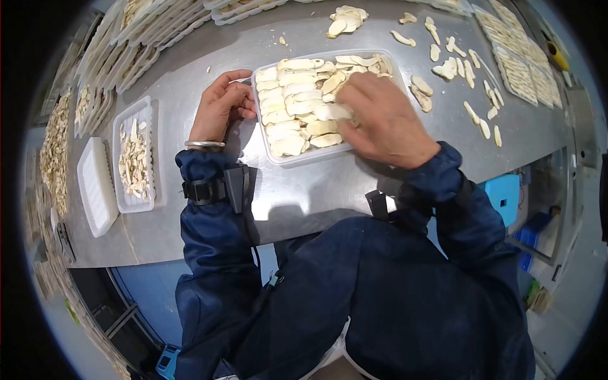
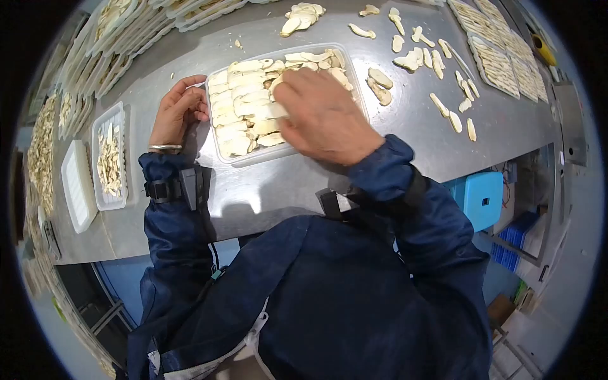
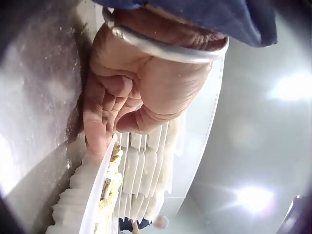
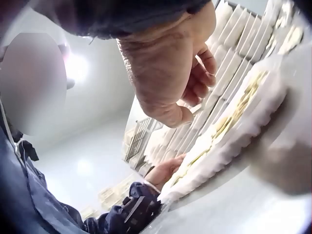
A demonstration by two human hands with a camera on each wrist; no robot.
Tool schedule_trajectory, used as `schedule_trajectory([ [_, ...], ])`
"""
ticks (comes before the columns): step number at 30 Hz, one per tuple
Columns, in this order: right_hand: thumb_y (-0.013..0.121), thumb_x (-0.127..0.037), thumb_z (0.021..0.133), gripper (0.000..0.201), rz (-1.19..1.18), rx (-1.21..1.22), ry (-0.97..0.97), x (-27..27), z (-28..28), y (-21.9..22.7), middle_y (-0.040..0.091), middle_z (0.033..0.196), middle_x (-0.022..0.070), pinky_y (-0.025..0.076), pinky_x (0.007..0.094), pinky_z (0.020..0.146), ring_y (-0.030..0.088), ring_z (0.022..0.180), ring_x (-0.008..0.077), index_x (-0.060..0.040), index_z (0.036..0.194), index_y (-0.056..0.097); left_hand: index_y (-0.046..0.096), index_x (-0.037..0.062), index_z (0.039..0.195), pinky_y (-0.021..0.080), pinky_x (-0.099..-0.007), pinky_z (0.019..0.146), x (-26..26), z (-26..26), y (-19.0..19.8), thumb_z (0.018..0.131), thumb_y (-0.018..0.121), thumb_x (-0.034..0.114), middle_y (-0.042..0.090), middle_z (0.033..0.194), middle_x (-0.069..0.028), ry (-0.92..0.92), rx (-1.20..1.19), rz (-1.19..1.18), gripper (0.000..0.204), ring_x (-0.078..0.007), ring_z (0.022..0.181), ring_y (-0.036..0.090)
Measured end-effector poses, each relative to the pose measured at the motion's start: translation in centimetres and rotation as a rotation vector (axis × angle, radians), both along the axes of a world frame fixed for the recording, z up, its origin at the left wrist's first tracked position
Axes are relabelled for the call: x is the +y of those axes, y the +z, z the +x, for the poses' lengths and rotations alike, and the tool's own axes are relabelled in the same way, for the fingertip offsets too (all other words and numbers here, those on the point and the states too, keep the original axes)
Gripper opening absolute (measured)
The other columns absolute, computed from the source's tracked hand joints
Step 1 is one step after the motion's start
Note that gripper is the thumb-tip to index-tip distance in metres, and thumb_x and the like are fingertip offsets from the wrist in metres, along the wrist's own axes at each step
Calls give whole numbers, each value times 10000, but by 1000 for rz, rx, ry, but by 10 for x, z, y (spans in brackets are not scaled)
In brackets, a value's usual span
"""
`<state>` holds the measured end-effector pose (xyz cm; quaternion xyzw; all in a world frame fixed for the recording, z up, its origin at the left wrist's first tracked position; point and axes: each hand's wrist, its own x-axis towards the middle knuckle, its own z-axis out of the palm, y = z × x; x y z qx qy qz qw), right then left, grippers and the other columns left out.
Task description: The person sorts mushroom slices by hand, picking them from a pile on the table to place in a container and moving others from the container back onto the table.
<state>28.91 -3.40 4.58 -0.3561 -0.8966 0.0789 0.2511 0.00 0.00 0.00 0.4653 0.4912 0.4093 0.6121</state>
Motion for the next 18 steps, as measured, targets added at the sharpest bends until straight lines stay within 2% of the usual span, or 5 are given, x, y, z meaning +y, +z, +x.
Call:
schedule_trajectory([
  [8,646,-74,680,216,25,-25,46,7,-32,-16,507,862,121,420,375,716,529,828,276,-9,846,524,487,-26,1234,501,-181,582,-2,2,0,909,497,74,596,840,-37,23,11,11,339,-84,668,594],
  [11,622,-64,686,136,49,-17,49,7,-36,-15,536,806,118,437,374,736,544,806,264,2,790,565,489,-27,1231,502,-177,571,-1,2,-1,905,494,69,594,835,-37,28,6,15,339,-83,660,593],
  [18,657,-85,681,231,34,-31,13,6,-33,-15,523,879,123,431,360,739,537,856,274,-13,866,540,499,-20,1223,490,-178,574,-2,3,3,908,508,86,590,824,-24,40,37,-7,332,-80,659,592],
])
